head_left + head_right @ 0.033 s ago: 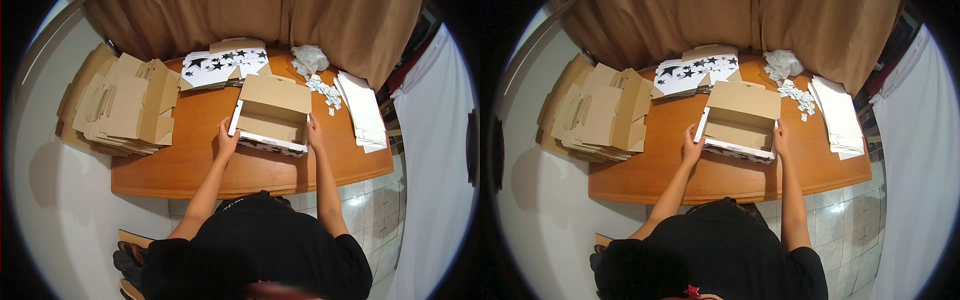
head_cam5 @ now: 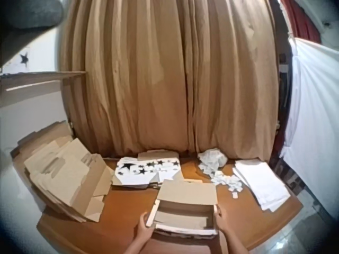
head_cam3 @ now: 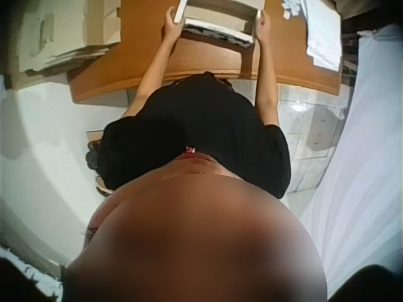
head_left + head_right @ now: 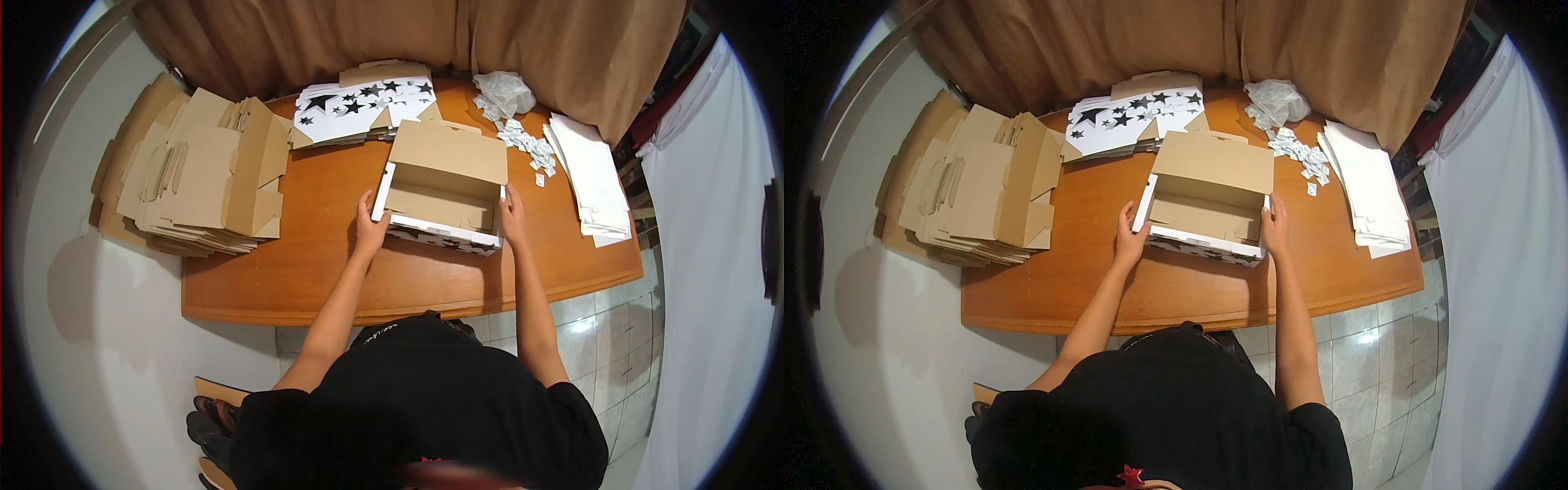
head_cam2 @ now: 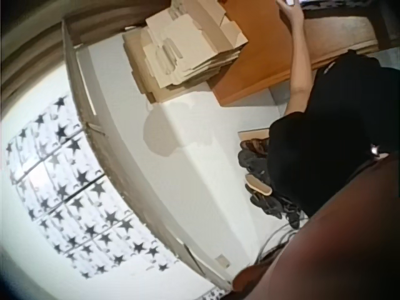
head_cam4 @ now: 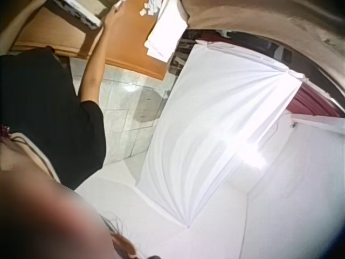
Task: The recorder folds a shoebox, inserts tissue paper, and places a pair of black sandals inside before closing the box and placing it on a shelf.
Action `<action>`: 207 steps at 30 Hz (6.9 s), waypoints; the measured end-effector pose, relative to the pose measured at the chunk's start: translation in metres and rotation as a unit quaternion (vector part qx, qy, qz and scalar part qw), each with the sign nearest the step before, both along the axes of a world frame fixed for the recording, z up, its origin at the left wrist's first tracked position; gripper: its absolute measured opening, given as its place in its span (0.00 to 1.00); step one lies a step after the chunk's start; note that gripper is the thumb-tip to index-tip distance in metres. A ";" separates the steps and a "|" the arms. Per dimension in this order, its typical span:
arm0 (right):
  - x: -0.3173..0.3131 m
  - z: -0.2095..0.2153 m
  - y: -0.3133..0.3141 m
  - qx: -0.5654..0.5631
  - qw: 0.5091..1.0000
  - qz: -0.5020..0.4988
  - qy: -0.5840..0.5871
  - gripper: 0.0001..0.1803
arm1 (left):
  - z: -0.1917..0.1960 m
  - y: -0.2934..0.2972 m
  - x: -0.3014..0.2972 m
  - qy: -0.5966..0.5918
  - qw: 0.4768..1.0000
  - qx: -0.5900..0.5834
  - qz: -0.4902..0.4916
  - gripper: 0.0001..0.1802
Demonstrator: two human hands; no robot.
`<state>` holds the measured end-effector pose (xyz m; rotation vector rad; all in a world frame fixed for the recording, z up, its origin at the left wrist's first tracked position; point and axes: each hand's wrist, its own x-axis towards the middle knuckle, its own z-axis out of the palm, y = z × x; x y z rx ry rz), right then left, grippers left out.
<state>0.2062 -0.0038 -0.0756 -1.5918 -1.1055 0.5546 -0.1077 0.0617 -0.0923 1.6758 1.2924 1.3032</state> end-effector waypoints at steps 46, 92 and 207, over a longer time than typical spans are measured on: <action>0.302 0.000 -0.088 -0.256 0.855 -0.221 -0.393 0.22 | 0.080 -0.090 0.341 0.213 0.948 0.138 -0.194 0.18; 0.034 0.105 0.021 0.108 0.950 0.159 -0.245 0.12 | 0.067 0.015 0.104 0.016 0.980 -0.195 -0.040 0.16; -0.431 0.020 -0.331 0.135 0.600 0.779 -0.124 0.08 | -0.004 -0.629 -0.216 -0.079 0.833 -0.298 0.460 0.28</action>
